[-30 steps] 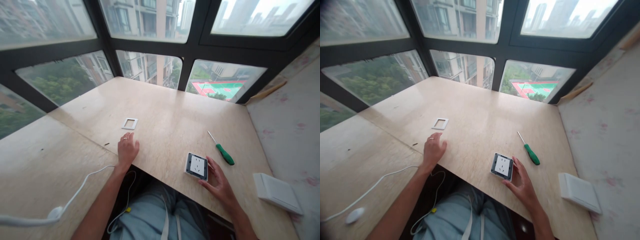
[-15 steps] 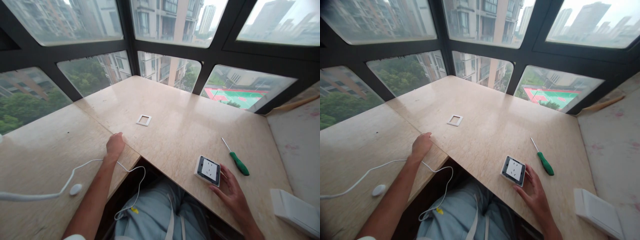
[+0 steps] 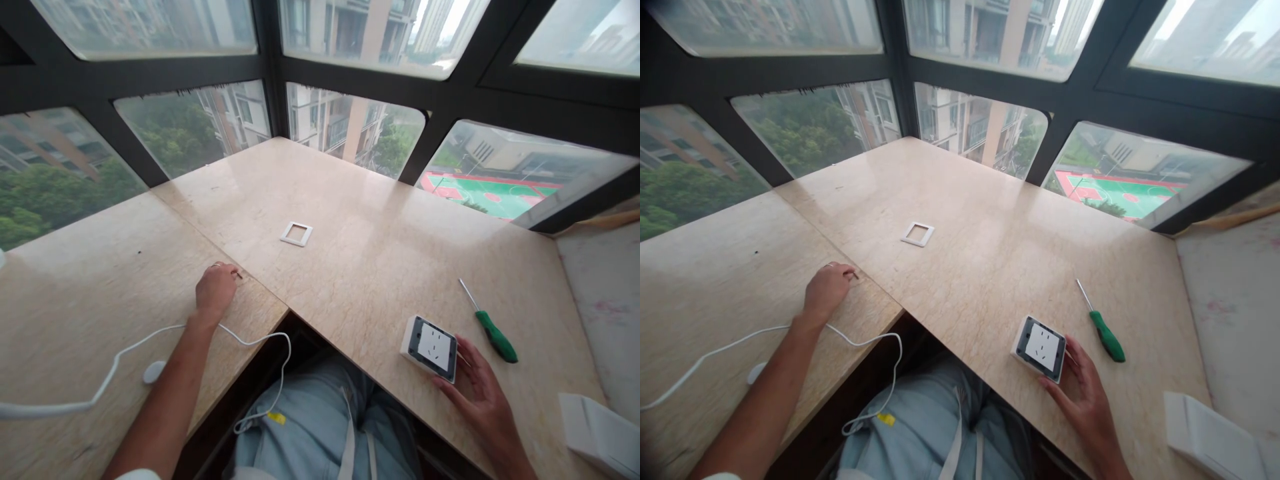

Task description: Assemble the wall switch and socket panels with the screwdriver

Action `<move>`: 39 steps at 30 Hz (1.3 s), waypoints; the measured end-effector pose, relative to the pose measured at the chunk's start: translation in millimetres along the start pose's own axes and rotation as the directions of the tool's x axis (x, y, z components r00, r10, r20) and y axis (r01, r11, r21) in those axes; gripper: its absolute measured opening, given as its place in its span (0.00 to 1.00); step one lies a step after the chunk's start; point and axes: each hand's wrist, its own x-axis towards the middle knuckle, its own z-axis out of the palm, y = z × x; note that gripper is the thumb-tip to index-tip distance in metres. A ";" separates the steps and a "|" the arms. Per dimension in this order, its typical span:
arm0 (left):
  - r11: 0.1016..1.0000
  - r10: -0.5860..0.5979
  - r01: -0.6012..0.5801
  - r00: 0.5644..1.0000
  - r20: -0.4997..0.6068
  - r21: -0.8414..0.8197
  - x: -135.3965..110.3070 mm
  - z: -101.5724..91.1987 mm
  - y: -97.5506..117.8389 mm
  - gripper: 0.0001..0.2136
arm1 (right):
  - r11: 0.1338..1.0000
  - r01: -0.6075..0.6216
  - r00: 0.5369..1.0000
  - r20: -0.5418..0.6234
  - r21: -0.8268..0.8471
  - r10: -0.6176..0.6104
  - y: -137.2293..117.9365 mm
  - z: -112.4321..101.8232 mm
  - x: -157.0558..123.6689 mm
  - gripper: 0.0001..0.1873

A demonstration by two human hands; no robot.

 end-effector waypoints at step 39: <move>0.901 0.427 -0.426 0.904 -0.003 -0.085 44.0 26.4 102.6 0.08 | 0.993 0.097 0.995 0.024 -0.068 -0.096 2.5 -0.7 0.5 0.43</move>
